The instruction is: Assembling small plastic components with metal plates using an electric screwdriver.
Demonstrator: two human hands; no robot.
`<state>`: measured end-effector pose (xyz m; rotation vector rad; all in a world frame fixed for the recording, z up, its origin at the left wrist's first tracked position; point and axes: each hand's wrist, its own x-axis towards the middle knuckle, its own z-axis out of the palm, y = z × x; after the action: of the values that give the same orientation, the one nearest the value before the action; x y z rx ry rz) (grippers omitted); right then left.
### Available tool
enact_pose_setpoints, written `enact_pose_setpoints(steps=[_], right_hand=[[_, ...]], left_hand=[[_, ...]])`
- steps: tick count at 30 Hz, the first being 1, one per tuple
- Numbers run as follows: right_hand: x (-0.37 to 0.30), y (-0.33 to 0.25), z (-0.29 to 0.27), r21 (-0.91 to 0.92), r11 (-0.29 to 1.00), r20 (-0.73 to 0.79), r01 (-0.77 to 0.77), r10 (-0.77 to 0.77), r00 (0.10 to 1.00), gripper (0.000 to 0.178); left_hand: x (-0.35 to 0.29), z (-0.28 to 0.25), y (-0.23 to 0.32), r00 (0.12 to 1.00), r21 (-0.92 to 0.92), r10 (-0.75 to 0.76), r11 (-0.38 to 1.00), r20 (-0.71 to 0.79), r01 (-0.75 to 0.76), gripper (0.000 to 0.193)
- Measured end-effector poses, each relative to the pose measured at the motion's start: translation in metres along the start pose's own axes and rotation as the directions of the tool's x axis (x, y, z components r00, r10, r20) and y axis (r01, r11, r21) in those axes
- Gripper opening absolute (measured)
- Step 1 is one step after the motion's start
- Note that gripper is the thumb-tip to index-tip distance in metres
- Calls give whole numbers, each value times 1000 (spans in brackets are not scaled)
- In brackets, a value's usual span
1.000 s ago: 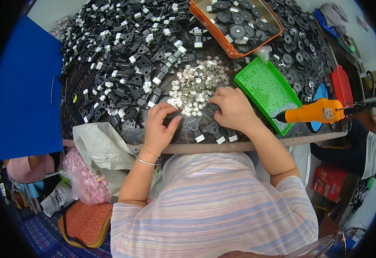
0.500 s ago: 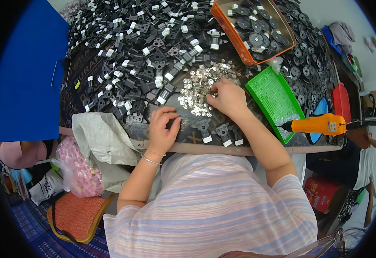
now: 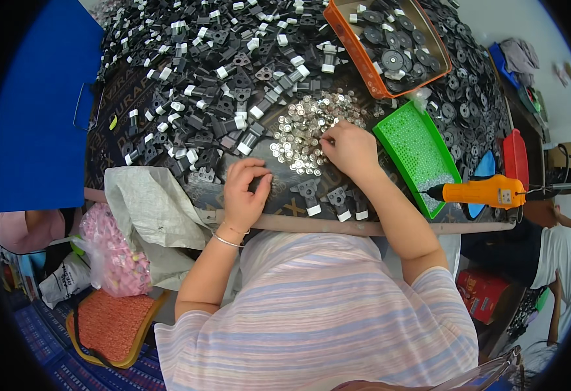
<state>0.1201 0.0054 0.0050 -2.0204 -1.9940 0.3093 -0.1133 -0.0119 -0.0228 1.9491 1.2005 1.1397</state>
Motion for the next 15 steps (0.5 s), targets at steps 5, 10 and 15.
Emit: enact_pose_setpoints(steps=[5,10,15], right_hand=[[-13,4,-32,312,949,219,32,-105,970,14],[-37,12,-56,361,924,479,126,-300,825,13],[-39,18,-54,279,949,536,147,-281,796,13]], left_hand=[[1,0,0,1000,1,-11,1000,14,11,8],[2,0,-1,1000,4,-19,1000,20,19,8],[2,2,-5,999,-2,-33,999,15,33,8]])
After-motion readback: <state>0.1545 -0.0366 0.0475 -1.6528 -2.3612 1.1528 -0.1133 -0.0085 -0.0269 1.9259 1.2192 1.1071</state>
